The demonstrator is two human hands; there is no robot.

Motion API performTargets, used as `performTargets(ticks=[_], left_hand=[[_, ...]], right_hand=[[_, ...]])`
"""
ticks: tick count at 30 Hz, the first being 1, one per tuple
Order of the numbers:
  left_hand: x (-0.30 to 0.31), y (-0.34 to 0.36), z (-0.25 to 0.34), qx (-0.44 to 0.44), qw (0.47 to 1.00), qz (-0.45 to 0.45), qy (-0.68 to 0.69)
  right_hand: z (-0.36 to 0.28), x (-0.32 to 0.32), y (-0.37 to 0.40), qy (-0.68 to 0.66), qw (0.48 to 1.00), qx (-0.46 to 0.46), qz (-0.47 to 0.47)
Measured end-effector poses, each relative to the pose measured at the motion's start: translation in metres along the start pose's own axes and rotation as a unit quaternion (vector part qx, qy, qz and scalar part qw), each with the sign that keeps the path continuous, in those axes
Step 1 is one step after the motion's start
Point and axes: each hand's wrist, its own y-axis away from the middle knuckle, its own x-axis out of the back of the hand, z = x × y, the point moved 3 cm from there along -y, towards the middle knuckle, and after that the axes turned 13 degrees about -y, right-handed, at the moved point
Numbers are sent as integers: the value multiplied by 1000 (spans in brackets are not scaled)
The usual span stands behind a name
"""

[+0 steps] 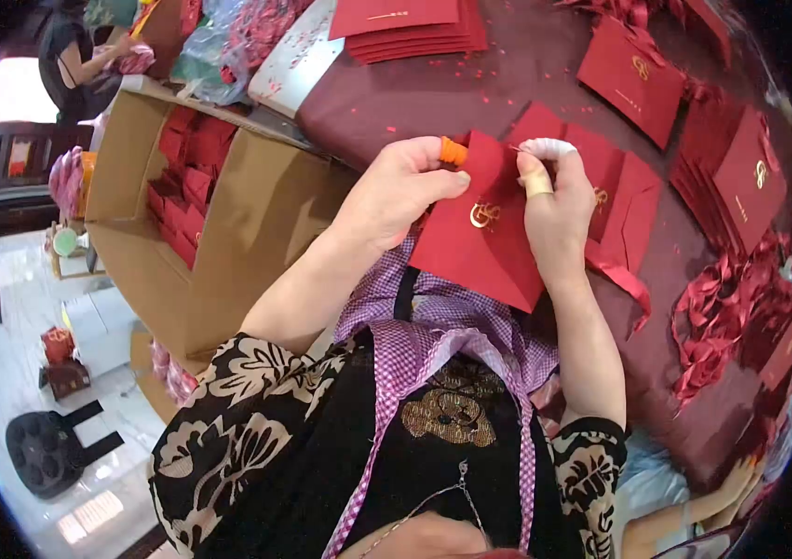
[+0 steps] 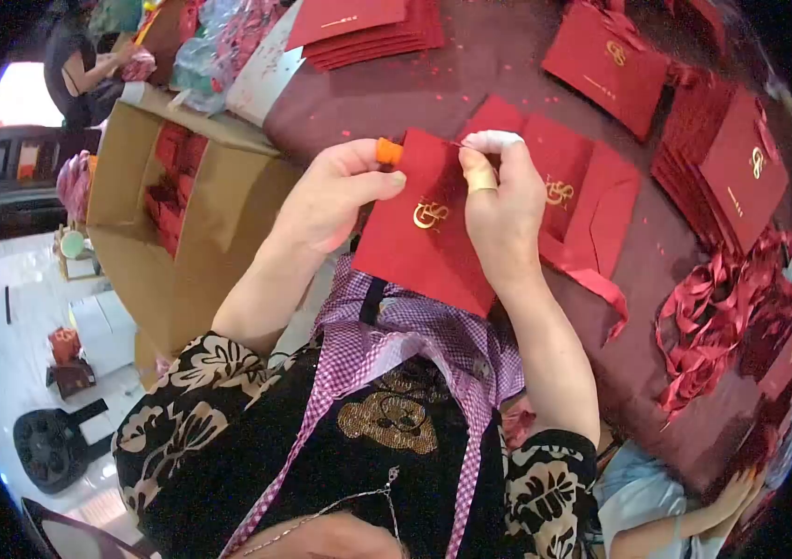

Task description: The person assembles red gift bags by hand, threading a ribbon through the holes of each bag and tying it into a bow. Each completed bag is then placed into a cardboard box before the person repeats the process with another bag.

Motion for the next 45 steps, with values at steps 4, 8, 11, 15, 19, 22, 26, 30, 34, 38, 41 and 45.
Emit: performTargets(ticks=[4, 8, 11, 15, 19, 22, 26, 30, 34, 38, 41, 45], left_hand=[[-1, 0, 3, 0, 1000, -6, -6], [0, 0, 2, -5, 1000, -5, -9], [1, -1, 1, 2, 1000, 0, -6], [1, -1, 0, 2, 1000, -3, 0], [3, 0, -2, 6, 1000, -8, 1], [3, -1, -3, 6, 1000, -17, 9], [2, -1, -1, 6, 1000, -8, -15], [-3, 3, 7, 1, 1000, -10, -4], [-1, 3, 6, 7, 1000, -5, -29], [2, 2, 2, 12, 999, -12, -43], [5, 1, 1, 17, 999, -26, -30], [4, 2, 2, 6, 1000, -16, -20]], right_hand=[[-5, 0, 0, 4, 1000, -23, -1], [-6, -1, 0, 4, 1000, -13, -7], [-6, -1, 0, 11, 1000, -8, -10], [-5, 0, 0, 15, 1000, -16, -8], [-8, -1, 0, 18, 1000, -14, -11], [-5, 0, 0, 18, 1000, -16, -10], [-6, -1, 0, 13, 1000, -18, -10], [-4, 0, 0, 23, 1000, -8, -11], [-4, 0, -1, 14, 1000, -8, -12], [-5, -1, 0, 8, 1000, -26, -12], [-6, -1, 0, 14, 999, -27, -13], [-4, -1, -1, 20, 1000, -14, -10]])
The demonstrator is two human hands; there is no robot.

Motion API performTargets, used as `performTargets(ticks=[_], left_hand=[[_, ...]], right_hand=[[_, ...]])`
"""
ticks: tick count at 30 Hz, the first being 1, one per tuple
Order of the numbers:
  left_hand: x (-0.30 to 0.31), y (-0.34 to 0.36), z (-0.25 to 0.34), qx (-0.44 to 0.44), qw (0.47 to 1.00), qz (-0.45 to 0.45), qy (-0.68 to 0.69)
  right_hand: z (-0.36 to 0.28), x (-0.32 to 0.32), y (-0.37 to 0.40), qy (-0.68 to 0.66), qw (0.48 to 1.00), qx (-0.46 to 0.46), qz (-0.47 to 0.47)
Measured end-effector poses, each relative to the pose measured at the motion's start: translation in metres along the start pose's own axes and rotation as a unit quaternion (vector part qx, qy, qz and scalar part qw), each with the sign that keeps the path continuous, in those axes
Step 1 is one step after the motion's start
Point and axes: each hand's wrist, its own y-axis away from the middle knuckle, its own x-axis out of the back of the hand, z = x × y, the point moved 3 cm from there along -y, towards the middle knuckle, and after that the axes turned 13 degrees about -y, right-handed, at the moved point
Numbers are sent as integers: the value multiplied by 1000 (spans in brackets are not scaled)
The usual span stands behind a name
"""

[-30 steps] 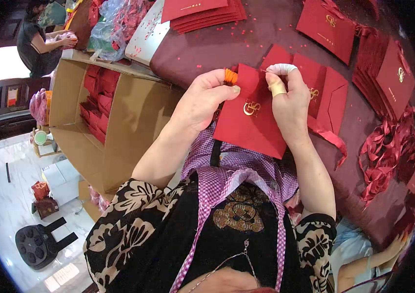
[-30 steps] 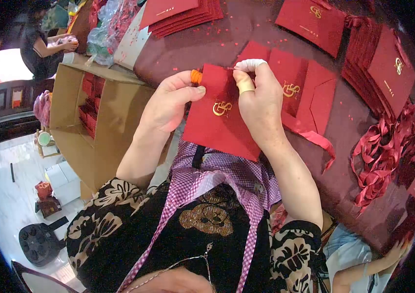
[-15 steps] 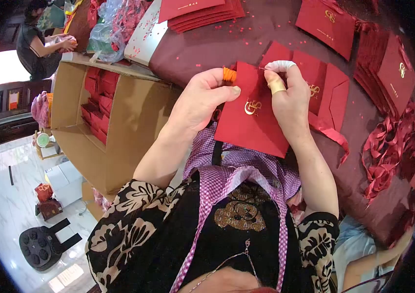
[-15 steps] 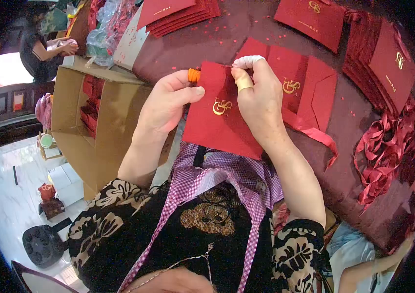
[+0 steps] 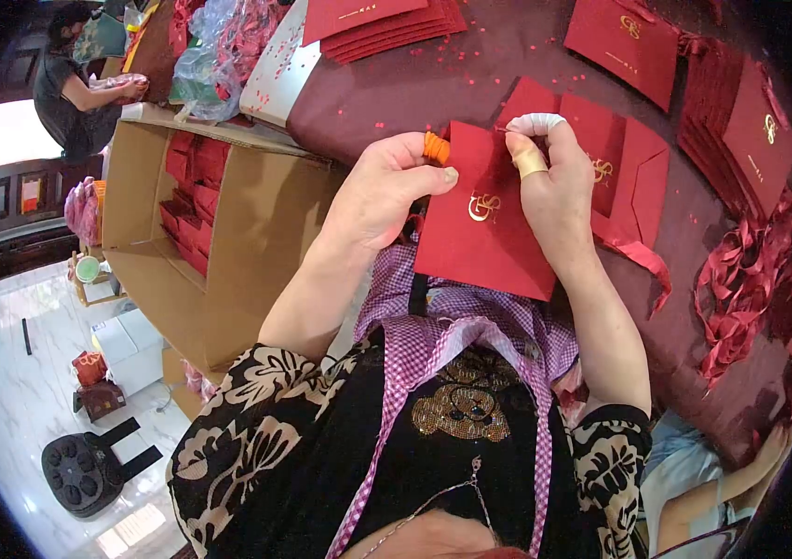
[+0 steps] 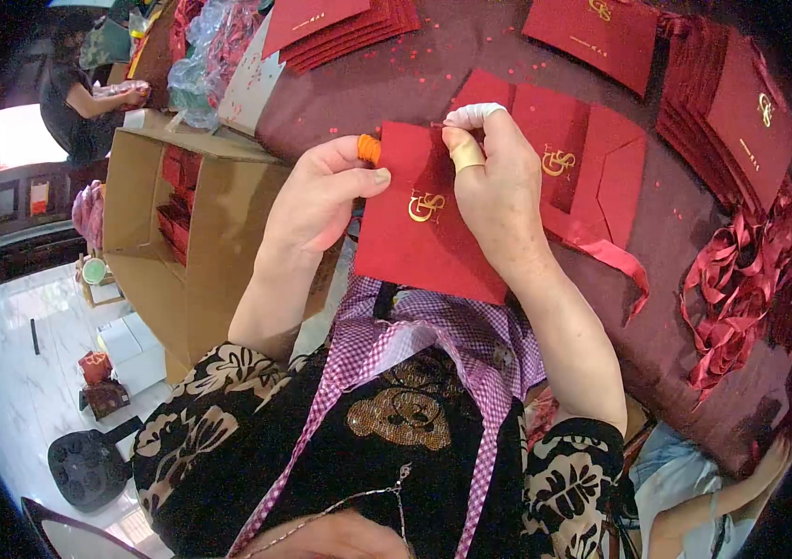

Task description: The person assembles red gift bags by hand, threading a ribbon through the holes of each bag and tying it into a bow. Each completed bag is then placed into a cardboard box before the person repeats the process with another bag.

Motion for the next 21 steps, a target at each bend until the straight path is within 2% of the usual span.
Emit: performTargets(ticks=[2, 5, 9, 12, 16, 17, 21], left_hand=[[-2, 2, 3, 0, 1000, 15, 17], [0, 1, 2, -3, 1000, 9, 14], [1, 0, -1, 0, 1000, 6, 13], [1, -1, -3, -6, 1000, 20, 6], [-3, 1, -1, -13, 999, 37, 19], [-4, 1, 1, -21, 999, 41, 23], [-8, 2, 2, -32, 998, 50, 19]], right_hand=[[1, 0, 0, 7, 999, 31, 2], [-3, -1, 0, 0, 1000, -15, -3], [-1, 0, 0, -3, 1000, -21, -5], [1, -1, 1, -2, 1000, 9, -4], [-10, -4, 7, -19, 992, 109, -55], [-13, -5, 9, 60, 971, 223, -67], [-18, -9, 11, 62, 959, 255, -103]])
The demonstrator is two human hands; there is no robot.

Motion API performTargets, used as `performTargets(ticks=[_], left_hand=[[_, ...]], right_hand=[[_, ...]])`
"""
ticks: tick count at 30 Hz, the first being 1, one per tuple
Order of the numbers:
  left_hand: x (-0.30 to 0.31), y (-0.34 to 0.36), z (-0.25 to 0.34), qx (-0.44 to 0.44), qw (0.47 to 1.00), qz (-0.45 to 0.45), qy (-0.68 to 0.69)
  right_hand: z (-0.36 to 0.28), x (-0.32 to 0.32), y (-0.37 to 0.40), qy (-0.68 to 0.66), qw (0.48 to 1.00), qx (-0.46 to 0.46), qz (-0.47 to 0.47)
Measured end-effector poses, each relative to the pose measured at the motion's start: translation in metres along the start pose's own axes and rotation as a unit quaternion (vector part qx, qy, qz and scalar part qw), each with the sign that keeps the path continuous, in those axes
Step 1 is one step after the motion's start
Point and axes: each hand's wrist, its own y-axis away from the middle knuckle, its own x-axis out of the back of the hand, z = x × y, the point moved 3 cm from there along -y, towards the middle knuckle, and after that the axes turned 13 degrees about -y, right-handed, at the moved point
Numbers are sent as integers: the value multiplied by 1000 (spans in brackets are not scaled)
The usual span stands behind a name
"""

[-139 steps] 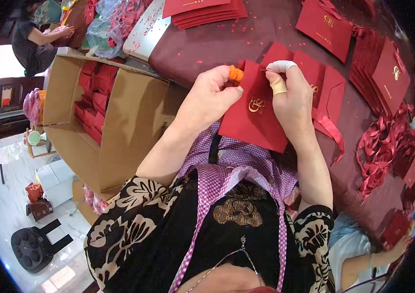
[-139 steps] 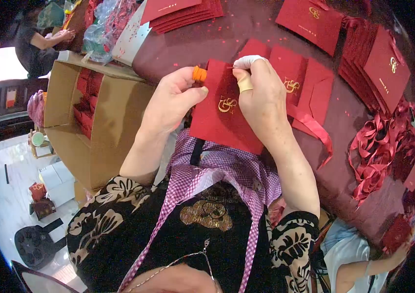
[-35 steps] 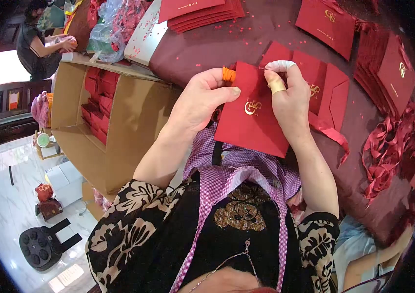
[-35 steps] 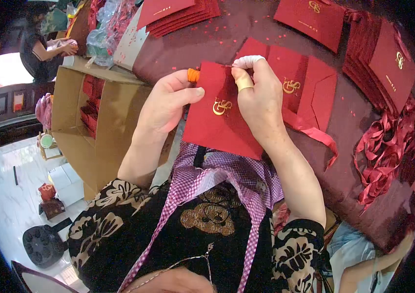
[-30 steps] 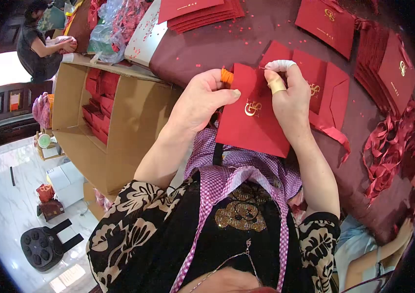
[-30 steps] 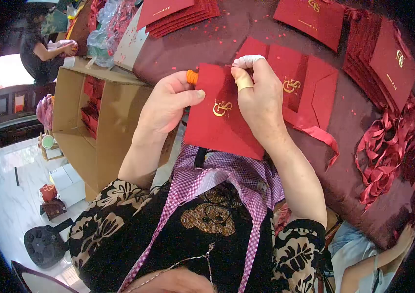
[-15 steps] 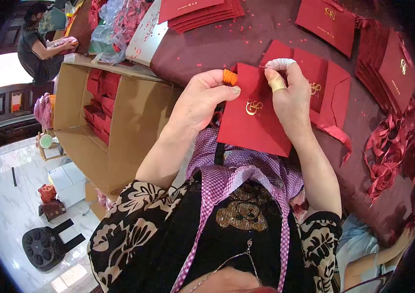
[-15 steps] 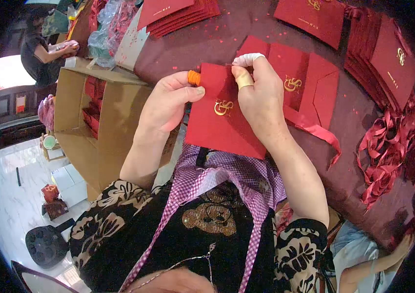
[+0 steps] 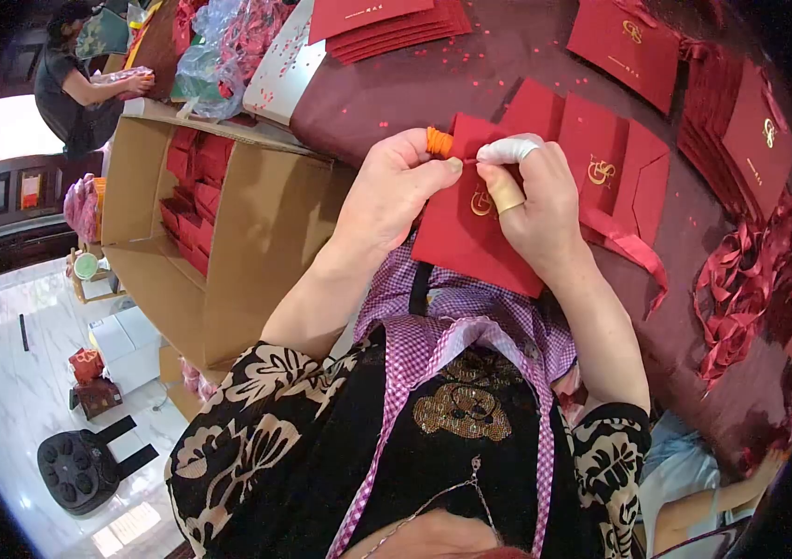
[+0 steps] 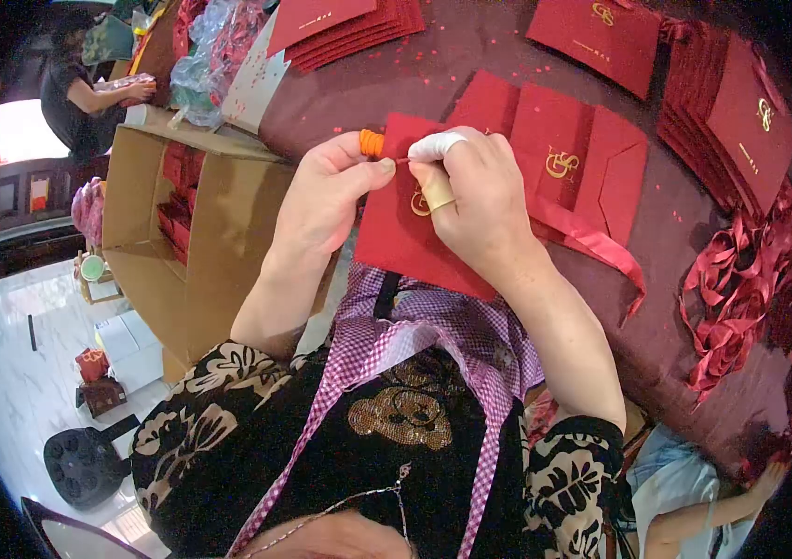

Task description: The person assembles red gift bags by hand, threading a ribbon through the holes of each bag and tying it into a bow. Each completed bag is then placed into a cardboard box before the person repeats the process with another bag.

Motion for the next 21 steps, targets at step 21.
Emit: performTargets(ticks=[21], left_hand=[[-14, 23, 12, -177, 926, 115, -313]], right_hand=[[-29, -9, -3, 237, 964, 74, -93]])
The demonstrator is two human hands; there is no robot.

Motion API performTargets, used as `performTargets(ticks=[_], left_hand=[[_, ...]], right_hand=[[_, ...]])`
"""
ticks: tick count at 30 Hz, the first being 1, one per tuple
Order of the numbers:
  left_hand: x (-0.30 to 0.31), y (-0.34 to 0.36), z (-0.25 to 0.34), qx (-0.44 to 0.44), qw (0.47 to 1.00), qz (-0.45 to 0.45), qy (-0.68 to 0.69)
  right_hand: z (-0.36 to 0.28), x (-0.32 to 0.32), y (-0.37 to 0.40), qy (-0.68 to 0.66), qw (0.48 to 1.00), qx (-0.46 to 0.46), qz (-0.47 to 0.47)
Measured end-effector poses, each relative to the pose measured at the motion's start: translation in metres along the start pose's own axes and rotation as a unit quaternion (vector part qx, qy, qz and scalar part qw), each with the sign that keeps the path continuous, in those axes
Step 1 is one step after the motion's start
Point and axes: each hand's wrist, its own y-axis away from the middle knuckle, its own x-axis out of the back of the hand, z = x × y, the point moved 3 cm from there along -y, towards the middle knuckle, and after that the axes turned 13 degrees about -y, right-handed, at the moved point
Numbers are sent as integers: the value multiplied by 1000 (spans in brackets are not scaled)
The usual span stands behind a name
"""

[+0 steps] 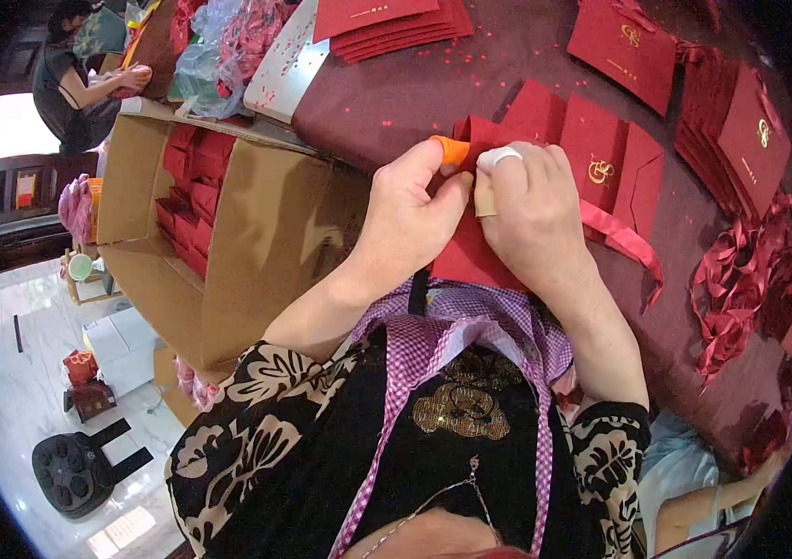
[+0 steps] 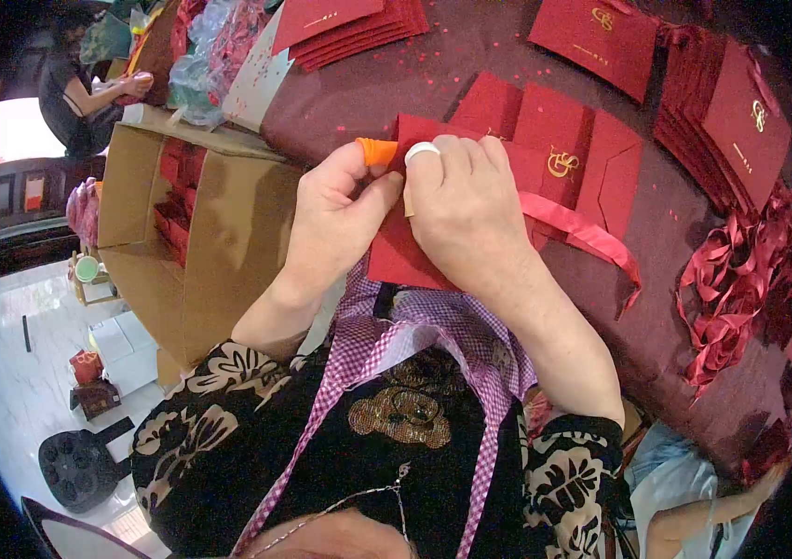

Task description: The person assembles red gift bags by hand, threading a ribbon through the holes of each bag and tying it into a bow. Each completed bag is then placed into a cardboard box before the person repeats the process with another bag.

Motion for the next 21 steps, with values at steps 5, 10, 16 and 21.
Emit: performTargets(ticks=[5, 10, 16, 21], left_hand=[[1, 0, 2, -21, 1000, 1, -21], [1, 2, -2, 3, 999, -18, 31], [1, -3, -8, 36, 994, -23, 105], [2, -4, -6, 76, 989, -39, 118]], right_hand=[[2, -1, 0, -71, 997, -25, 33], [18, 8, -3, -349, 888, -299, 33], [16, 12, -3, -349, 895, -274, 55], [17, 16, 0, -369, 866, -336, 44]])
